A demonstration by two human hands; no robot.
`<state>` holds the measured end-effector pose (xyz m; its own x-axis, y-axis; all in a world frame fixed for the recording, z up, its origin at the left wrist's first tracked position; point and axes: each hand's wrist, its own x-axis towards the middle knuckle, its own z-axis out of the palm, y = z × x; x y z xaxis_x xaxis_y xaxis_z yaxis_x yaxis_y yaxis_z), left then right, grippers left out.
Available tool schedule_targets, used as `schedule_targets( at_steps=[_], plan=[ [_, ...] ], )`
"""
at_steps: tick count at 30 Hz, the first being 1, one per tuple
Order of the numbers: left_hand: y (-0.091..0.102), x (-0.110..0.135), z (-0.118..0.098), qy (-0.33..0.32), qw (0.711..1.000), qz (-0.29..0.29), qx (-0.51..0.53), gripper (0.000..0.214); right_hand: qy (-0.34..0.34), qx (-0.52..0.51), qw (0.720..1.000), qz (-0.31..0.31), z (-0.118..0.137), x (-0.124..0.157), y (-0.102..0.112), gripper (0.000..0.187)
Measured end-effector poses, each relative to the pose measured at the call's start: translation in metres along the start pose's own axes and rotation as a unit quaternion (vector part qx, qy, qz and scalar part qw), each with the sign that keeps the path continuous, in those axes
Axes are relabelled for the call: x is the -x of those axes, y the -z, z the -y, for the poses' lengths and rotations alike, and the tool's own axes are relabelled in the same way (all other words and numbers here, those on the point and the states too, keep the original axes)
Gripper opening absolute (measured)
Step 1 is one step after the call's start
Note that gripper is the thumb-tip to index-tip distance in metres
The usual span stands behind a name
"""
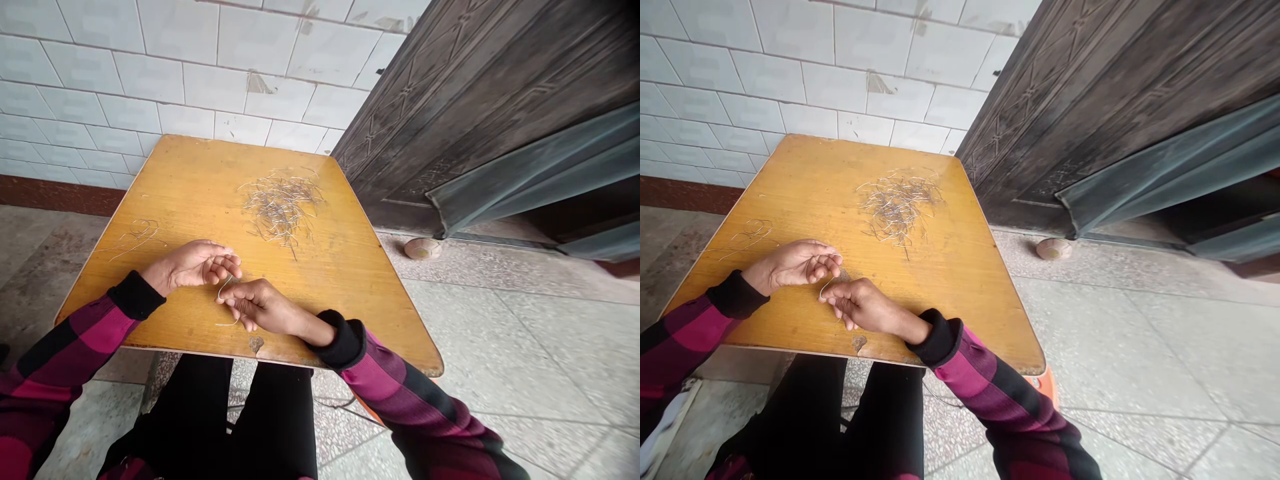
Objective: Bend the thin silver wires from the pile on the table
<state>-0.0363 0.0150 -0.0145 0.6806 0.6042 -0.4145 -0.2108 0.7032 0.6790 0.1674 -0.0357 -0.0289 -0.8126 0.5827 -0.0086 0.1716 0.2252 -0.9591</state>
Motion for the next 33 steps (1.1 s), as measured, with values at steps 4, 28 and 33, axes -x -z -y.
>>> schedule_targets(
  at_steps=[4, 28, 33],
  plan=[
    [-0.002, 0.000, 0.001, 0.007, 1.000, -0.013, -0.023, 0.033, -0.004, -0.004, 1.000, 0.005, -0.002, 0.000, 0.000, 0.021],
    [0.000, 0.018, -0.020, -0.069, 0.989, -0.114, -0.064, 0.057, -0.087, -0.187, 0.971, -0.121, -0.012, -0.008, 0.005, 0.020],
    [-0.005, 0.019, -0.004, -0.151, 0.940, -0.164, -0.257, 0.028, -0.085, -0.184, 0.969, -0.139, -0.012, -0.009, 0.008, 0.019]
  ],
)
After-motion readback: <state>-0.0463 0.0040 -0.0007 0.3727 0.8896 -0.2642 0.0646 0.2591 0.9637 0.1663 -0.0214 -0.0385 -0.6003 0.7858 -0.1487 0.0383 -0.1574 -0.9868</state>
